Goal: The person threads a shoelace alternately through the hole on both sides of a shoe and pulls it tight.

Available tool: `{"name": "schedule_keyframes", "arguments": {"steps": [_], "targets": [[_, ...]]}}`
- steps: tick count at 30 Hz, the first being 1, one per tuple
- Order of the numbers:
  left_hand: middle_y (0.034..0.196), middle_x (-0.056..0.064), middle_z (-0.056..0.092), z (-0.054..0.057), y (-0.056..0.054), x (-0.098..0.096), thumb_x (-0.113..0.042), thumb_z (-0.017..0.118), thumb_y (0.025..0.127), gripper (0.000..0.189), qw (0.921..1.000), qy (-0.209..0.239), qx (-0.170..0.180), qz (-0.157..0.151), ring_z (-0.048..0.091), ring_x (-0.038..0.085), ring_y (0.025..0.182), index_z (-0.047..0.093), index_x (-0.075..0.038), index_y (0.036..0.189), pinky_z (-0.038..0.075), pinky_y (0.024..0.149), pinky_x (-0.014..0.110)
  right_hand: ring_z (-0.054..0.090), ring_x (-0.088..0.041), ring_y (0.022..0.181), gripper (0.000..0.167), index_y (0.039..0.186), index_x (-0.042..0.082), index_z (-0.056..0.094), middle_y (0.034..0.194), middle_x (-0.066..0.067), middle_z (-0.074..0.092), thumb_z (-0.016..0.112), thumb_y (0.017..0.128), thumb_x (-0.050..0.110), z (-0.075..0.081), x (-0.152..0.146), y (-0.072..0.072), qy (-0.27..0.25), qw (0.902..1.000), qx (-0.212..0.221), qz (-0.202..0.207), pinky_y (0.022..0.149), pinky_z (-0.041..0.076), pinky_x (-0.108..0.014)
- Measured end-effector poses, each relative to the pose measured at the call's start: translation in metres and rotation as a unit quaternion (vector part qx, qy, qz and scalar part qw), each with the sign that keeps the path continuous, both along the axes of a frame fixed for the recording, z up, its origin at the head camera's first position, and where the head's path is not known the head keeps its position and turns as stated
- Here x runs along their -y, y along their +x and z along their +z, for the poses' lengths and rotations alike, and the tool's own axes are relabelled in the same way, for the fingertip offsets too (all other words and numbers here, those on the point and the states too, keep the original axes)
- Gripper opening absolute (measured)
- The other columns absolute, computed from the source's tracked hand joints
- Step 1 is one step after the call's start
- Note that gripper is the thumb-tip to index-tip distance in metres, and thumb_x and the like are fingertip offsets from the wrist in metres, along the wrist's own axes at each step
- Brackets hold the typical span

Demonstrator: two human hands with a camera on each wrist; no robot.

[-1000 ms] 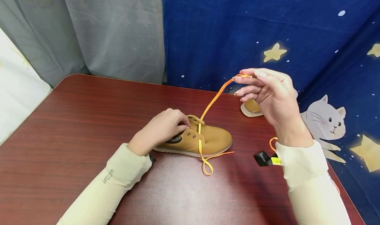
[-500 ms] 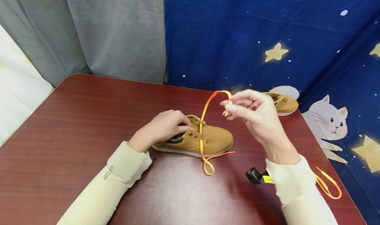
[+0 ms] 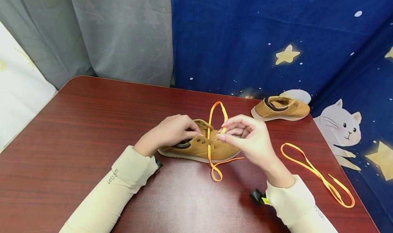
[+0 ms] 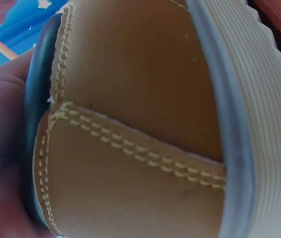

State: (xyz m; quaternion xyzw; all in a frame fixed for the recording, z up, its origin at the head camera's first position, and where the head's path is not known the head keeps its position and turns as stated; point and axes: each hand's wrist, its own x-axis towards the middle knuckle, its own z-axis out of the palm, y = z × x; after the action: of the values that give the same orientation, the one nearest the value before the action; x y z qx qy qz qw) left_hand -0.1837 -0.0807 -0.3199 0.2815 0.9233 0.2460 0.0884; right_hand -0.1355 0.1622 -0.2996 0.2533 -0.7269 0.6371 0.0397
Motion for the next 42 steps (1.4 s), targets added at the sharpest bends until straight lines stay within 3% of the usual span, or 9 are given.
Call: {"name": "schedule_keyframes", "arguments": {"steps": [7,12,19,26,33,42], "targets": [[0.09,-0.019,0.073,0.0,-0.001,0.0,-0.033,0.067,0.097,0.013,0.9999,0.001,0.003,-0.013,0.064,0.005,0.086,0.079,-0.033,0.094,0.053,0.085,0.037,0.073,-0.007,0.073,0.023,0.093,-0.002,0.071,0.081,-0.002,0.074,0.081,0.075,-0.012,-0.023,0.004,0.004,0.06,0.9971,-0.042,-0.019,0.069,0.06,-0.024],[0.087,-0.019,0.072,0.001,-0.001,0.001,-0.032,0.067,0.097,0.013,0.9999,0.003,0.005,-0.014,0.06,0.006,0.083,0.079,-0.033,0.093,0.052,0.082,0.036,0.07,-0.005,0.07,0.02,0.088,0.009,0.075,0.078,-0.006,0.075,0.084,0.076,-0.003,-0.034,0.009,0.001,0.122,0.9826,-0.136,-0.032,0.065,0.058,-0.021],[0.08,-0.018,0.067,0.001,-0.001,0.001,-0.031,0.066,0.097,0.015,0.9998,-0.002,0.003,-0.019,0.057,0.006,0.079,0.077,-0.034,0.087,0.05,0.079,0.035,0.064,-0.006,0.064,0.021,0.087,0.01,0.075,0.076,-0.002,0.073,0.084,0.075,-0.006,-0.046,0.015,-0.003,0.147,0.961,-0.231,-0.038,0.059,0.053,-0.017],[0.072,-0.017,0.058,0.001,-0.002,-0.001,-0.03,0.066,0.097,0.02,0.9997,-0.005,0.005,-0.025,0.052,0.007,0.073,0.074,-0.034,0.079,0.046,0.072,0.032,0.063,-0.006,0.063,0.021,0.085,0.011,0.075,0.073,0.001,0.071,0.084,0.074,-0.005,-0.051,0.019,-0.004,0.17,0.9433,-0.28,-0.055,0.058,0.051,-0.015],[0.067,-0.017,0.052,0.0,-0.002,-0.002,-0.03,0.065,0.097,0.023,0.9996,-0.01,0.008,-0.027,0.05,0.007,0.071,0.071,-0.035,0.075,0.042,0.069,0.031,0.061,-0.006,0.063,0.02,0.086,0.012,0.076,0.075,0.001,0.073,0.083,0.076,-0.004,-0.055,0.018,-0.007,0.184,0.9322,-0.309,-0.04,0.056,0.049,-0.017],[0.058,-0.013,0.035,0.0,-0.002,0.0,-0.031,0.061,0.1,0.031,0.9982,-0.028,0.012,-0.053,0.037,0.007,0.061,0.067,-0.031,0.069,0.033,0.06,0.029,0.069,-0.008,0.071,0.017,0.086,0.013,0.078,0.079,0.004,0.076,0.085,0.076,0.002,-0.056,0.018,-0.01,0.229,0.9123,-0.337,-0.039,0.062,0.051,-0.019]]}}
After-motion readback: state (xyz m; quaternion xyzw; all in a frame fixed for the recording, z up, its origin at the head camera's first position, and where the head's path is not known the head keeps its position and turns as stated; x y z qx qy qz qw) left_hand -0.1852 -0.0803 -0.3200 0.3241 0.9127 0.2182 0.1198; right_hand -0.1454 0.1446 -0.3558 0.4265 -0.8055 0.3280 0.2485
